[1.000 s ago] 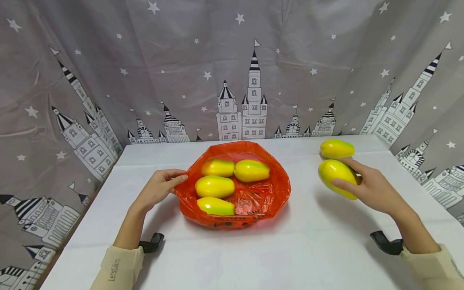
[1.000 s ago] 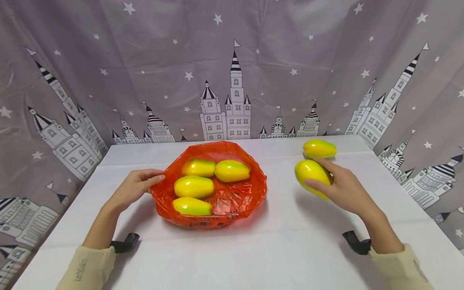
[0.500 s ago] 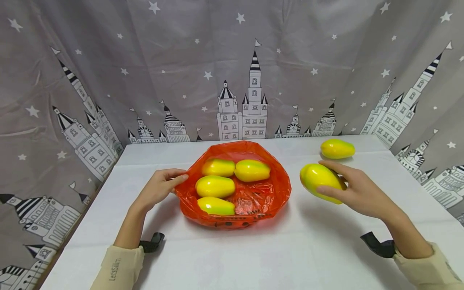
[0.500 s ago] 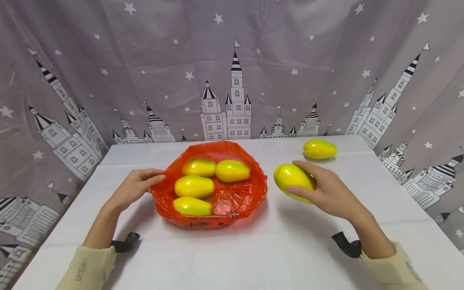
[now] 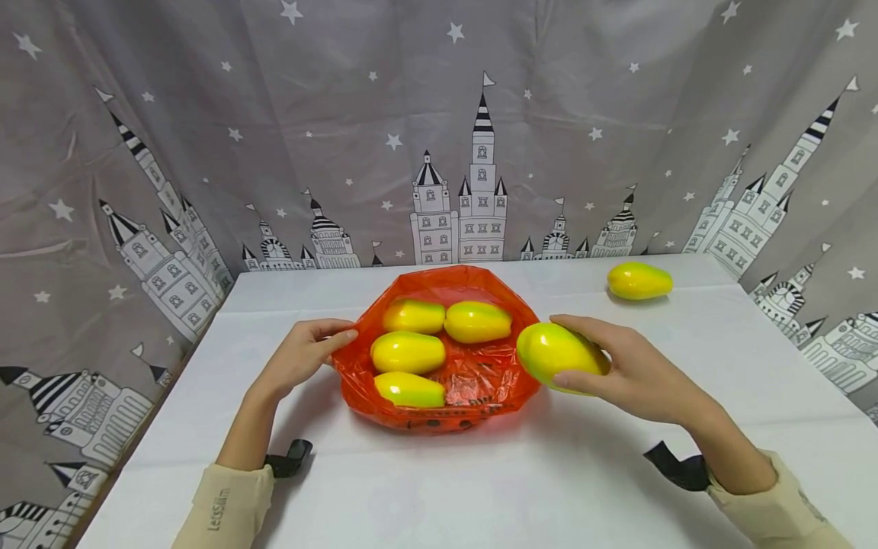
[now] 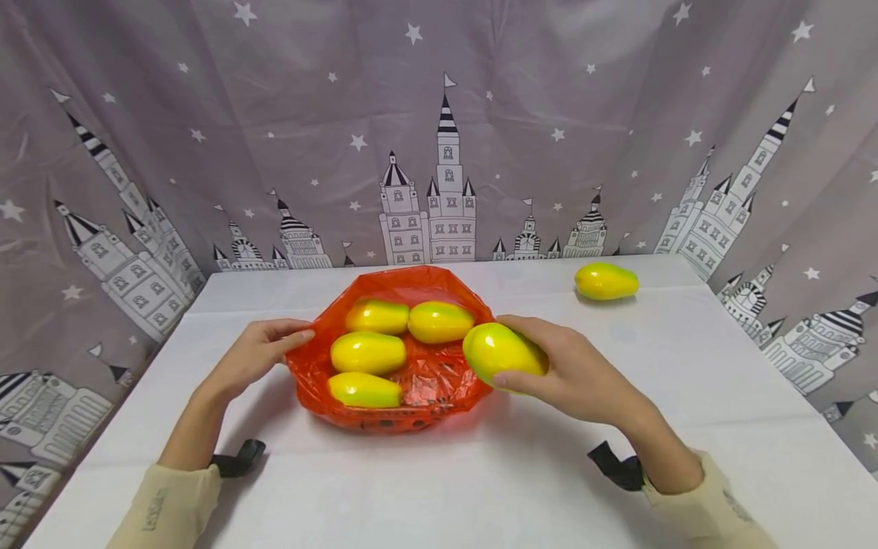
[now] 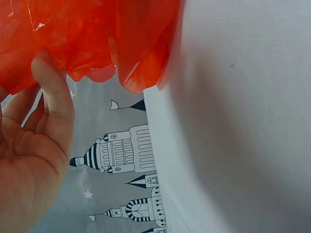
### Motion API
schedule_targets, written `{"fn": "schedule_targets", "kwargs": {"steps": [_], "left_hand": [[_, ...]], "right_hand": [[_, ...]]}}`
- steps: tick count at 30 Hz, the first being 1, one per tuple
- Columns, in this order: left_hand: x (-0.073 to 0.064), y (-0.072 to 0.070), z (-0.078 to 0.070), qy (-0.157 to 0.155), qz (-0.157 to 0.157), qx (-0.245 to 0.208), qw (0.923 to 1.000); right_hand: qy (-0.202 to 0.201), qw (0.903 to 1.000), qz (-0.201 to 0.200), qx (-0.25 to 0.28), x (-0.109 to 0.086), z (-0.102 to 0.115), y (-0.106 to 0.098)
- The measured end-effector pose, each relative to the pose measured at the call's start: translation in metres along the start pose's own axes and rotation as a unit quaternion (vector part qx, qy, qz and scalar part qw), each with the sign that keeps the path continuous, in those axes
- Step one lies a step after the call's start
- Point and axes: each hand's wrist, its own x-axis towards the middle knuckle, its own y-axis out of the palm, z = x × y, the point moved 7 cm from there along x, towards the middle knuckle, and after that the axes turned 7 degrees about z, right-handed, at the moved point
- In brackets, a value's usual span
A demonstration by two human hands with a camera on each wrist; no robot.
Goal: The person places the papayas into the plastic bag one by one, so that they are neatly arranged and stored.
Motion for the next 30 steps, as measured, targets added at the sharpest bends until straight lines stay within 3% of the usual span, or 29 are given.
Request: {"fn": "schedule_targets", "kwargs": {"steps": [16, 30], "left_hand": [[0.0, 0.001, 0.0, -0.009, -0.003, 0.005, 0.9999], [0.0, 0.0, 0.0, -0.012, -0.002, 0.007, 0.9999]], "right_hand": [[-0.021, 0.999, 0.038, 0.014, 0.029, 0.025, 0.039], [-0.015, 0.9988, 0.045, -0.006, 0.056, 0.023, 0.048]]}}
